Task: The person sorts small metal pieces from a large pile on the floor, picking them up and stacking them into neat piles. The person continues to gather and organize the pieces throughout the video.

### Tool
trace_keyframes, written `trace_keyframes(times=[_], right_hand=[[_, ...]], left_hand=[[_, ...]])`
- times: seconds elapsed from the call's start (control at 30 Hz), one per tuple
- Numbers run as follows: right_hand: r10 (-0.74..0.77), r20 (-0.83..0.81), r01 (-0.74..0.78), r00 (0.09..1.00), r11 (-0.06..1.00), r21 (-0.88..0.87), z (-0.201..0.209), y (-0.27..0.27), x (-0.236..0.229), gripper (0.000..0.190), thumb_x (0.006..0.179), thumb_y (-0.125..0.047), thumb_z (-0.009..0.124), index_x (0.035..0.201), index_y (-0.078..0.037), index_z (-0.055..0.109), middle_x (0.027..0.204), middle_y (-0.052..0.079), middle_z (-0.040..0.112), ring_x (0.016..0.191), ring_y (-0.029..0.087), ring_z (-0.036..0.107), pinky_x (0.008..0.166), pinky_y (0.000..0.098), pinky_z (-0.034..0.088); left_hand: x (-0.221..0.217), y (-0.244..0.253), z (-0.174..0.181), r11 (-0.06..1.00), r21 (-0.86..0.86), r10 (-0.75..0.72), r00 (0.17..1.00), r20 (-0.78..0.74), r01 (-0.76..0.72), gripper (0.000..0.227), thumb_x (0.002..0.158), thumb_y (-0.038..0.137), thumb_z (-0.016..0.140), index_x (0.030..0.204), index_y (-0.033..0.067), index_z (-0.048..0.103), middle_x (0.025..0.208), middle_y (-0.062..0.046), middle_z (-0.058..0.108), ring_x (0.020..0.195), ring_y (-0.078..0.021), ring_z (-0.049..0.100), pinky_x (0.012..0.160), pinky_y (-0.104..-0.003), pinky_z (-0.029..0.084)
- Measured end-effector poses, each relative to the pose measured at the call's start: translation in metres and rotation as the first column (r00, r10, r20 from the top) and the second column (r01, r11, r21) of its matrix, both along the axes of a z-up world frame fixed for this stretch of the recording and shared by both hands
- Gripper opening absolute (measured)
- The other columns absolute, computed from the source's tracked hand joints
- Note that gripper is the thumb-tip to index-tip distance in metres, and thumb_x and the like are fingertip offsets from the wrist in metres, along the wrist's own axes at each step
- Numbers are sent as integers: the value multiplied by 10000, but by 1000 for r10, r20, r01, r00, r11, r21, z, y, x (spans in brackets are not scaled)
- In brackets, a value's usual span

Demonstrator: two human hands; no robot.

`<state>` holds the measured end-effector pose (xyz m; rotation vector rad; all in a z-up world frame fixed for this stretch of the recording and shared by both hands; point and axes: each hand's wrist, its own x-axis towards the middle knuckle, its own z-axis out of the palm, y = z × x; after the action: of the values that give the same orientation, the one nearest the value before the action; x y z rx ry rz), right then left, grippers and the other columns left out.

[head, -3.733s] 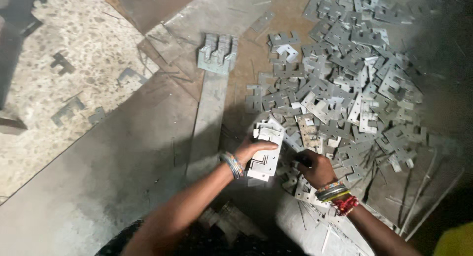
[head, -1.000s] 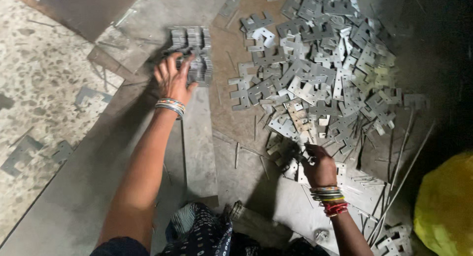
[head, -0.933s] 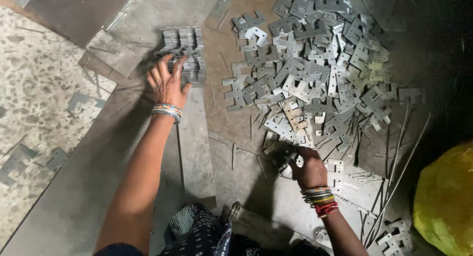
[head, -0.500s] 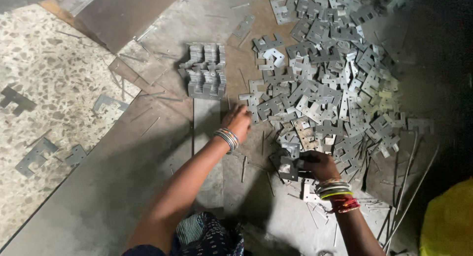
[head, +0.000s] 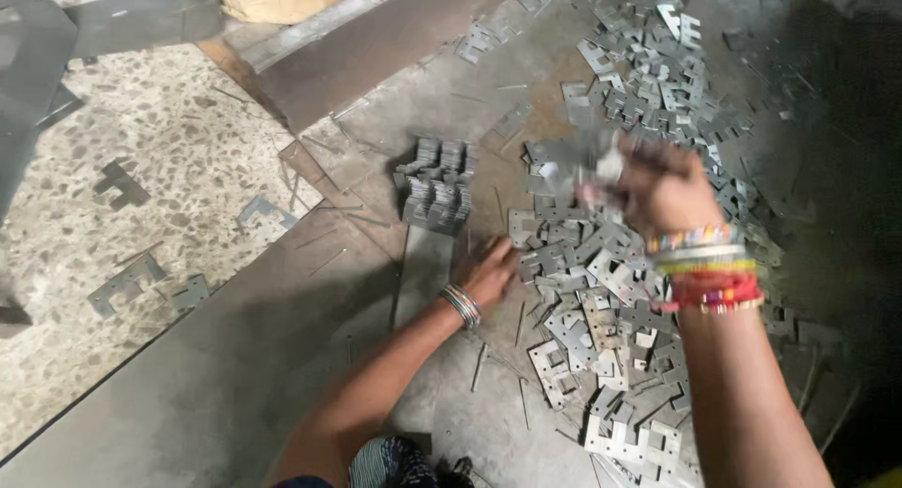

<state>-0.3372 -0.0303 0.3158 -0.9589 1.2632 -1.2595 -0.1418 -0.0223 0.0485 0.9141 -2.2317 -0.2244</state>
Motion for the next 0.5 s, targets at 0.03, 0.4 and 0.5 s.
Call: trace_keyframes(times=[0.03, 0.4, 0.5], right_hand=[[106, 128, -84, 986, 982, -167, 15, -18, -3, 331, 962, 13, 627, 1274, 109, 578, 1231, 259, 694, 1055, 324, 757, 925, 436, 645], [315, -942, 179, 111, 927, 331, -187, 38, -115, 500, 845, -265, 784, 1298, -101, 650, 1102, 202, 731, 961, 363, 742, 870, 440, 603], [521, -853, 247, 36, 822, 513, -254, 65, -126, 397, 1008, -273, 573, 1358, -86, 577, 1041, 209, 752, 953, 357, 768, 821, 442, 648]], left_hand=[[1, -5, -1, 998, 65, 29, 998, -62, -25, 249, 842, 114, 684, 1080, 44, 688, 1095, -144, 621, 1083, -334, 609, 894, -446, 524], [5, -16, -3, 196, 806, 715, 482, -508, 559, 159, 872, 204, 739, 929, 67, 683, 886, -24, 668, 719, -147, 690, 549, -374, 623], [-4, -7, -1, 151, 770, 741, 445, -503, 619, 260, 875, 155, 788, 1061, 24, 661, 958, -71, 697, 783, -163, 710, 664, -400, 627]])
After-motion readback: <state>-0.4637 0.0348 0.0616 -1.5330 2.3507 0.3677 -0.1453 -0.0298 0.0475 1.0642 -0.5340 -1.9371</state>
